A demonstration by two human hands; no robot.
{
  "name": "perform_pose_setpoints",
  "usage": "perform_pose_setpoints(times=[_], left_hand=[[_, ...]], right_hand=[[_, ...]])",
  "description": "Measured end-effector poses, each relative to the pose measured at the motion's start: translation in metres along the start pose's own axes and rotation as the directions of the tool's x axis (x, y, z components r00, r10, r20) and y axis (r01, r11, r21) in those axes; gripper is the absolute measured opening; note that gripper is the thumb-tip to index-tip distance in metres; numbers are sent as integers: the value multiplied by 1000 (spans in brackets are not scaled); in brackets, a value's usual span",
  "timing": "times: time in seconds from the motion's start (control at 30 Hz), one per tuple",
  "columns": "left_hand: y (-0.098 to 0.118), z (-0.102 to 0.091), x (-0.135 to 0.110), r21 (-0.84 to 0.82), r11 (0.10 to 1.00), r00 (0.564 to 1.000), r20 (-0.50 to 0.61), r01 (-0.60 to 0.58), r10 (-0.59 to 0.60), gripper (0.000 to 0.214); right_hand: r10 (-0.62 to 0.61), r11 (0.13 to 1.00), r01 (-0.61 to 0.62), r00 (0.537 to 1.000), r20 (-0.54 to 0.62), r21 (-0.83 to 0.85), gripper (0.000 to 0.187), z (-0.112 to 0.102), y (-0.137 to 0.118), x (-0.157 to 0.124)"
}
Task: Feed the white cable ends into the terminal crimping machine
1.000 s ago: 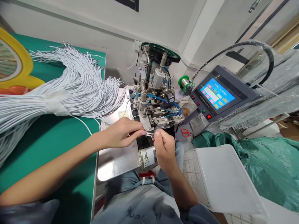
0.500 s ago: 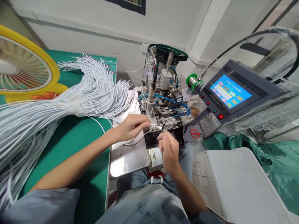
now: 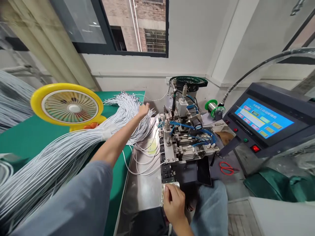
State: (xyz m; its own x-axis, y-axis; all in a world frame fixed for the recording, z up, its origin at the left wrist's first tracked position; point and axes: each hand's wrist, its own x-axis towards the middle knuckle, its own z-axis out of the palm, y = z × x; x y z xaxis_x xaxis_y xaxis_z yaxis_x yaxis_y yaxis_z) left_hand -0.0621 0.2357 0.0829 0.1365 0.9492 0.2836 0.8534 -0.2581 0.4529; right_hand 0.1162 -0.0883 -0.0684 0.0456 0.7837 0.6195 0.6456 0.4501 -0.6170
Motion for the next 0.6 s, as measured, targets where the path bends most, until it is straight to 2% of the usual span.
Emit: perform_pose_setpoints(times=[0.07,0.13,0.23,0.3,0.4,0.6], left_hand=[[-19,11,-13,122,992,997,78,-17,8,39],[-38,26,-42,222,968,978,197,-120,76,44],[-57,42,-85,303,894,901,384,-329,201,51],[-62,47,-99,336,846,857,457,-413,237,49],[-62,47,-95,404,801,847,482,-443,225,46],[-63,45,-60,539,760,894,431,-362,121,41]], right_hand=[[-30,999,31,998,-58,21,15,3,4,-4],[-43,999,45,998,-56,29,14,6,6,-7],[-79,996,80,995,-63,26,13,7,6,-10],[-88,996,90,994,-70,23,13,7,6,-11],[-79,996,80,995,-63,24,12,6,8,-12],[-28,999,32,996,-88,41,12,2,7,-10]])
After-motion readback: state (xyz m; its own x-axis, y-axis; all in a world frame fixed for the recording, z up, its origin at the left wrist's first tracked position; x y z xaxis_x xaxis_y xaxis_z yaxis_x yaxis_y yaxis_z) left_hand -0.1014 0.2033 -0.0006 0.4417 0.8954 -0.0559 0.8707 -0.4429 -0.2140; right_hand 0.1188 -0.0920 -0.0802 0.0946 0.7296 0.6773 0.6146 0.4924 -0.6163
